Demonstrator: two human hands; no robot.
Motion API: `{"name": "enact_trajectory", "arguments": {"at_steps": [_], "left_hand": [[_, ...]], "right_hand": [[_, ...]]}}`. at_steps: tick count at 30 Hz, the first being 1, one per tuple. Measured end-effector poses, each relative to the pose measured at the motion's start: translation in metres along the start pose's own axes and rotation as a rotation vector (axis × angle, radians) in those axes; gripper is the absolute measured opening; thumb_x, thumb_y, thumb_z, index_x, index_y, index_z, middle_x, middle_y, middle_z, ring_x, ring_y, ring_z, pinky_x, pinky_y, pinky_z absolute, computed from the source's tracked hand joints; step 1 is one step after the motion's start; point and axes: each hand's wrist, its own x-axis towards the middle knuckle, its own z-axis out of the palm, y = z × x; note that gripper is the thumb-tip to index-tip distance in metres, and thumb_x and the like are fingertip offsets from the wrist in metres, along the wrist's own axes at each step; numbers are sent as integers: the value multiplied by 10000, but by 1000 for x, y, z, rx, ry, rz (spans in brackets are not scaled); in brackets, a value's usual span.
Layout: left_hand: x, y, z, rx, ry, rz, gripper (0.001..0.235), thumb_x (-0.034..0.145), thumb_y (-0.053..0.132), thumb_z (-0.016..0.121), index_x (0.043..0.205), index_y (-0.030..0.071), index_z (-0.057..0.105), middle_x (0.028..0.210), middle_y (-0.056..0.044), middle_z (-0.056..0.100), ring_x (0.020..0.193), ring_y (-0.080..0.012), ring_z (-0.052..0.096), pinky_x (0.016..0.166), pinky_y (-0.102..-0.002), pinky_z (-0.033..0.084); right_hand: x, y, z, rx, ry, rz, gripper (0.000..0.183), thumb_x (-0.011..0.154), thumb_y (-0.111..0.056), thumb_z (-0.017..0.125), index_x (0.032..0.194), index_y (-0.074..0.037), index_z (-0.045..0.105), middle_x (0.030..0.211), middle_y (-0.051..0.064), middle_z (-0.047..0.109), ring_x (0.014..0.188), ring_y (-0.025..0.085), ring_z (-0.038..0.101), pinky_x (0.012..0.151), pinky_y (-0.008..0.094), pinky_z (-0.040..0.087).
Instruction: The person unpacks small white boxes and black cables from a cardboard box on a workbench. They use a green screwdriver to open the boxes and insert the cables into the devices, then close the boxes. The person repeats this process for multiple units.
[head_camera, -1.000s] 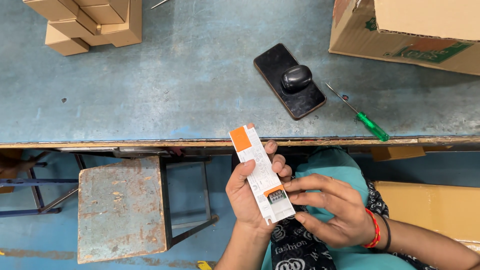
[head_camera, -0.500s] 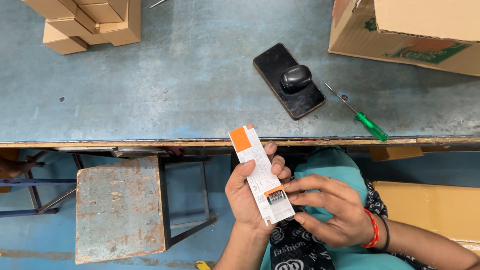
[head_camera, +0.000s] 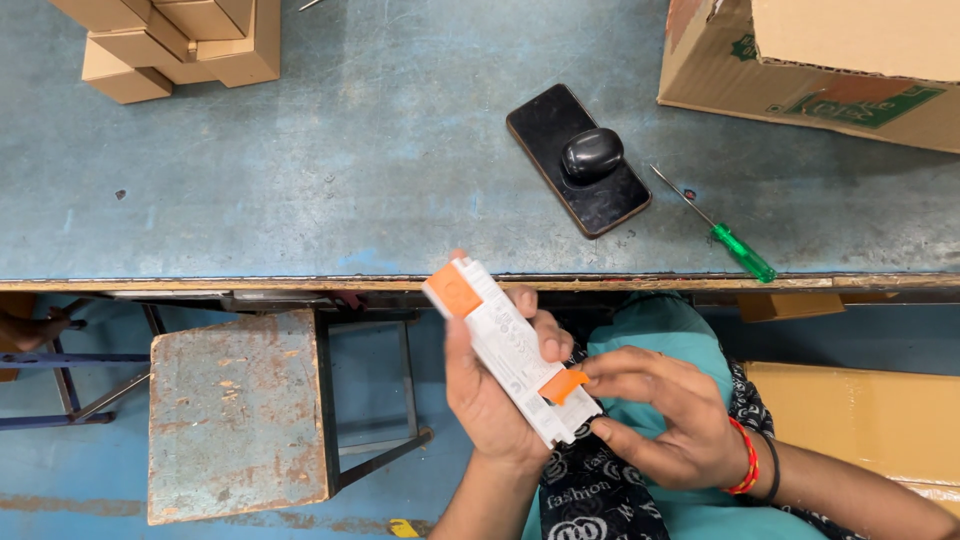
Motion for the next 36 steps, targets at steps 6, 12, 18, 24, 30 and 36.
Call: {"name": "enact_trajectory", "arguments": {"at_steps": [6, 12, 18, 24, 30, 36], "left_hand": [[-5, -2, -2, 204, -73, 152, 793, 1059, 662, 294, 1726, 325, 27, 1087, -181, 622, 749, -222, 658, 659, -341, 567], [-7, -4, -3, 214, -116, 116, 801, 1061, 656, 298, 1730, 321, 11, 1117, -193, 623, 780, -238, 670, 684, -350, 569], [-7, -7, 2, 150, -44, 68, 728, 1060, 625, 288, 1691, 327, 81, 1069, -170, 612, 766, -232, 669, 654, -353, 570], [-5, -5, 7, 142, 95, 77, 648, 1074, 606, 306, 1636, 286, 269, 977, -124, 573, 722, -213, 606, 660, -352, 534], [-1, -3, 9, -36, 225, -27, 544, 1049, 620, 380, 1339, 163, 431, 913, -72, 516, 730, -189, 505, 694, -332, 480], [2, -5, 8, 45, 373, -23, 538, 998, 625, 419, 1260, 160, 487, 894, -51, 487, 738, -170, 463, 700, -316, 481]], "right_hand": [[-6, 2, 5, 131, 61, -10, 575, 929, -112, 772, 1408, -27, 466, 1248, 216, 710, 1120, 330, 761, 957, 425, 629], [-5, 5, 2, -20, 16, -121, 565, 874, -192, 833, 1353, -147, 537, 1256, 224, 674, 1100, 329, 760, 869, 378, 634], [-11, 11, 5, -97, 53, -171, 627, 801, -333, 923, 1265, -106, 569, 1244, 193, 671, 1047, 297, 756, 828, 347, 624], [-17, 24, 18, -208, 98, -259, 534, 767, -244, 946, 1179, -81, 649, 1231, 189, 651, 1032, 304, 736, 827, 372, 622], [-4, 32, 20, -250, 144, -416, 474, 828, -229, 911, 1169, -42, 641, 1189, 169, 637, 1082, 330, 687, 890, 425, 609], [16, 35, 9, -299, 81, -488, 428, 866, -269, 871, 1136, -12, 661, 1179, 126, 702, 1040, 264, 697, 959, 453, 553]]}}
